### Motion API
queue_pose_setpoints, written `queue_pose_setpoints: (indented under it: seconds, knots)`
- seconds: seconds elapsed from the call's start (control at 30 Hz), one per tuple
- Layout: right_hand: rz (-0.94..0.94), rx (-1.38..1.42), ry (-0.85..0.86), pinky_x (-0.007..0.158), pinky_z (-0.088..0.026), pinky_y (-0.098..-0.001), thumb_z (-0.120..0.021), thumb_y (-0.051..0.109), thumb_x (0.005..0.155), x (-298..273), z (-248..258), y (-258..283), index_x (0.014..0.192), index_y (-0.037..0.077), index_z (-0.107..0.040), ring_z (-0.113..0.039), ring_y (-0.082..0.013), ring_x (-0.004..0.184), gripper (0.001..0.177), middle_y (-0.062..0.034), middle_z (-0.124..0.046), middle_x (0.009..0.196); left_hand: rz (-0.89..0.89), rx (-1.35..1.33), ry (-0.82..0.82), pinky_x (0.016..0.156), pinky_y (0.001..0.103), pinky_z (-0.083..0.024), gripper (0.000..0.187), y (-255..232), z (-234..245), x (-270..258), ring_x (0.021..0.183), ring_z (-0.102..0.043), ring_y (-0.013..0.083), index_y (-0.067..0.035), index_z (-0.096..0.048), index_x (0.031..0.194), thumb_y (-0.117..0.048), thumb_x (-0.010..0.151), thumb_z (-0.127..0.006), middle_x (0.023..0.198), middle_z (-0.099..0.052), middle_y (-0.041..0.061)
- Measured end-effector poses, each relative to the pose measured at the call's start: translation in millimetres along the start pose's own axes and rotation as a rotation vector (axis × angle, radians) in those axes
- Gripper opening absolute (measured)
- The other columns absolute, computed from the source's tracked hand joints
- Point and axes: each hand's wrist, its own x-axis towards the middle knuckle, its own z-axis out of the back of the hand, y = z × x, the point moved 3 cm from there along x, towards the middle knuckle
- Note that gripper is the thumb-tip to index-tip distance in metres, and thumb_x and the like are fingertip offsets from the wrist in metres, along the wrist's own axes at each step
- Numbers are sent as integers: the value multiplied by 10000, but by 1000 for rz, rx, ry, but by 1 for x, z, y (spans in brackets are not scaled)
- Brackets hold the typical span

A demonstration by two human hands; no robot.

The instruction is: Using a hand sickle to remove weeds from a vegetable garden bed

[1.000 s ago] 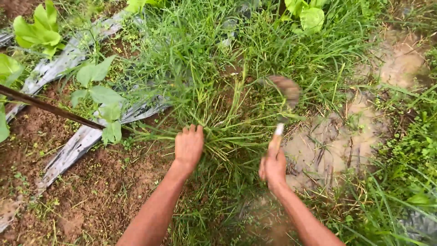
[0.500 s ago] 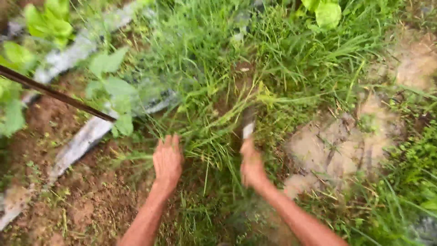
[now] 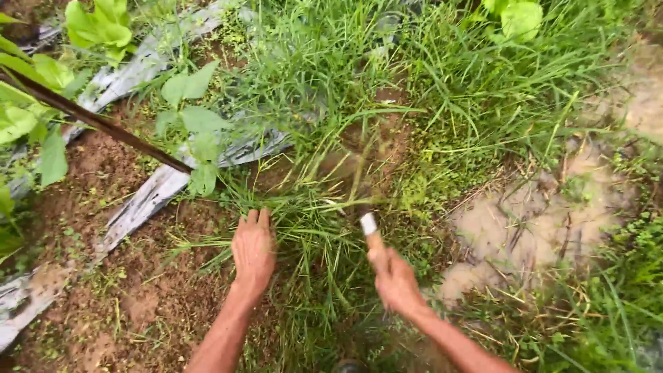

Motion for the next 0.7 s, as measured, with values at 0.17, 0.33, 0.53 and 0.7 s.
queue_pose_setpoints:
  seconds: [0.17, 0.33, 0.53, 0.7]
  knots:
    - [33, 89, -114, 368, -470, -286, -357, 440, 1116, 22, -15, 49, 1157, -14, -580, -550, -175, 411, 508, -80, -561, 601, 18, -13, 19, 569, 289, -557, 292, 0, 4, -20, 751, -632, 170, -122, -687, 1178, 0, 932, -589, 1009, -714, 79]
    - [59, 201, -38, 306, -493, -361, -470, 436, 1083, 30, -3, 58, 970, 4, -571, -546, -241, 330, 459, -121, -545, 496, 24, -89, -64, 628, 363, -579, 248, 14, 0, -2, 814, -642, 233, -107, -701, 1125, -27, 912, -601, 969, -680, 87]
    - [8, 161, 50, 279, -399, -247, -273, 439, 1121, 7, -14, 65, 1062, -24, -543, -472, -135, 305, 539, -37, -475, 446, 60, -120, -22, 650, 286, -566, 292, 11, -8, -20, 822, -621, 180, -109, -699, 1163, 11, 939, -556, 1004, -680, 55]
    - [59, 214, -152, 320, -436, -251, -149, 618, 1113, 29, 2, 51, 838, 68, -596, -478, -166, 322, 761, -32, -476, 452, 81, -123, 48, 606, 276, -567, 390, -4, 27, -33, 765, -642, 151, -111, -685, 1236, 34, 910, -528, 1081, -725, 87]
